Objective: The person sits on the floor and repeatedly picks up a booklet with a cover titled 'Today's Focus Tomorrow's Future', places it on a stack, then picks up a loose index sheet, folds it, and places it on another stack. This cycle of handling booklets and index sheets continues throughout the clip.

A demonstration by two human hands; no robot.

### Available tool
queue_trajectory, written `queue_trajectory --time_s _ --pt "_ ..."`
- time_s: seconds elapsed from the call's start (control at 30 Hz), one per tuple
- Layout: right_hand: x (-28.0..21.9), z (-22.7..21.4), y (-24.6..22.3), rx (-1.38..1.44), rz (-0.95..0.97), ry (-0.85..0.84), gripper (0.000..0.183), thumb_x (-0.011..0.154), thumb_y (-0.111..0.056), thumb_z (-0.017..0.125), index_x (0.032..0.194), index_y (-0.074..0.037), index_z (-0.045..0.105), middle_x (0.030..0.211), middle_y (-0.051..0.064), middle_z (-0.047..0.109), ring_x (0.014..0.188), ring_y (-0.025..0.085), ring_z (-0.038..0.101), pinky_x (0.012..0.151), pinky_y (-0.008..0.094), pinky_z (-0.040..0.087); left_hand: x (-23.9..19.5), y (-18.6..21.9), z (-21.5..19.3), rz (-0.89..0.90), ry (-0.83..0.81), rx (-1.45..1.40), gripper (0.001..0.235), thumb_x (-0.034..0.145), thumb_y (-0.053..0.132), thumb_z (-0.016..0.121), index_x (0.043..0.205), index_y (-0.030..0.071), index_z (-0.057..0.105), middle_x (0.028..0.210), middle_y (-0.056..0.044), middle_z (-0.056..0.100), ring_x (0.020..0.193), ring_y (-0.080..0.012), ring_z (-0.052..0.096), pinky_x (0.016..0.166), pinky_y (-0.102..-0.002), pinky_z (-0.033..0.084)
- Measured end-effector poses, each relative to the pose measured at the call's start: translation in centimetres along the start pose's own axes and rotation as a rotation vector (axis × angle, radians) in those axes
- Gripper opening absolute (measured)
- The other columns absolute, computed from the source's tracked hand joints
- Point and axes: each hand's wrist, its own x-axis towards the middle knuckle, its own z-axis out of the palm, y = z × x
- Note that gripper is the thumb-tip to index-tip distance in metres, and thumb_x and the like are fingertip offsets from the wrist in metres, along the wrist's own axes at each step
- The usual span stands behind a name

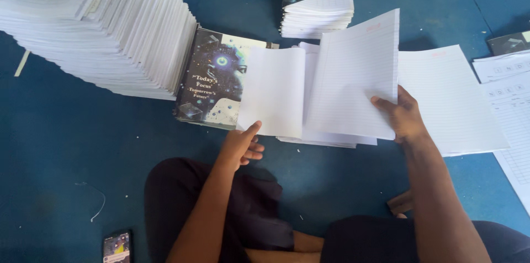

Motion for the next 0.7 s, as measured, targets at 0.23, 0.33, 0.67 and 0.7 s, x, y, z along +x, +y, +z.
queue_trajectory --time_s 0.23,0.33,0.67,0.7 --pt "1.5 0.5 2.3 0.001 0.011 -0.050 0.056 0.089 -0.008 0.067 0.143 0.002 0.054 0.122 0.026 0.068 0.102 0.032 0.072 0.088 0.038 0.060 3.6 -2.8 0.7 0.065 0.013 -0.325 0.039 0.084 0.040 0.076 0.096 0.004 0.066 0.078 -0.006 0.072 0.057 -0.0149 0.068 0.040 -0.025 0.031" --pt "1.4 0.6 2.4 -0.069 0.078 -0.020 0.060 0.090 -0.013 0.066 0.147 -0.002 0.049 0.121 0.027 0.067 0.101 0.034 0.072 0.087 0.041 0.061 3.5 -3.1 1.2 0.286 0.048 -0.293 0.033 0.090 0.031 0.077 0.089 0.000 0.065 0.072 -0.006 0.056 0.052 -0.0148 0.050 0.042 -0.031 0.035" --pt "2.2 -0.1 3.7 -0.063 0.139 -0.045 0.074 0.084 -0.019 0.069 0.152 -0.007 0.042 0.126 0.027 0.063 0.108 0.035 0.069 0.088 0.044 0.061 -1.6 0.7 5.2 0.907 0.222 0.148 0.036 0.101 0.030 0.064 0.096 -0.006 0.065 0.090 -0.017 0.064 0.080 -0.0272 0.063 0.068 -0.039 0.054" --pt "2.5 -0.3 4.1 -0.048 0.130 -0.054 0.075 0.084 -0.019 0.070 0.152 -0.006 0.042 0.127 0.028 0.063 0.109 0.036 0.069 0.089 0.044 0.061 -2.0 1.3 5.7 1.017 0.152 0.086 0.034 0.100 0.029 0.062 0.106 -0.003 0.066 0.100 -0.019 0.064 0.091 -0.0269 0.065 0.074 -0.040 0.059"
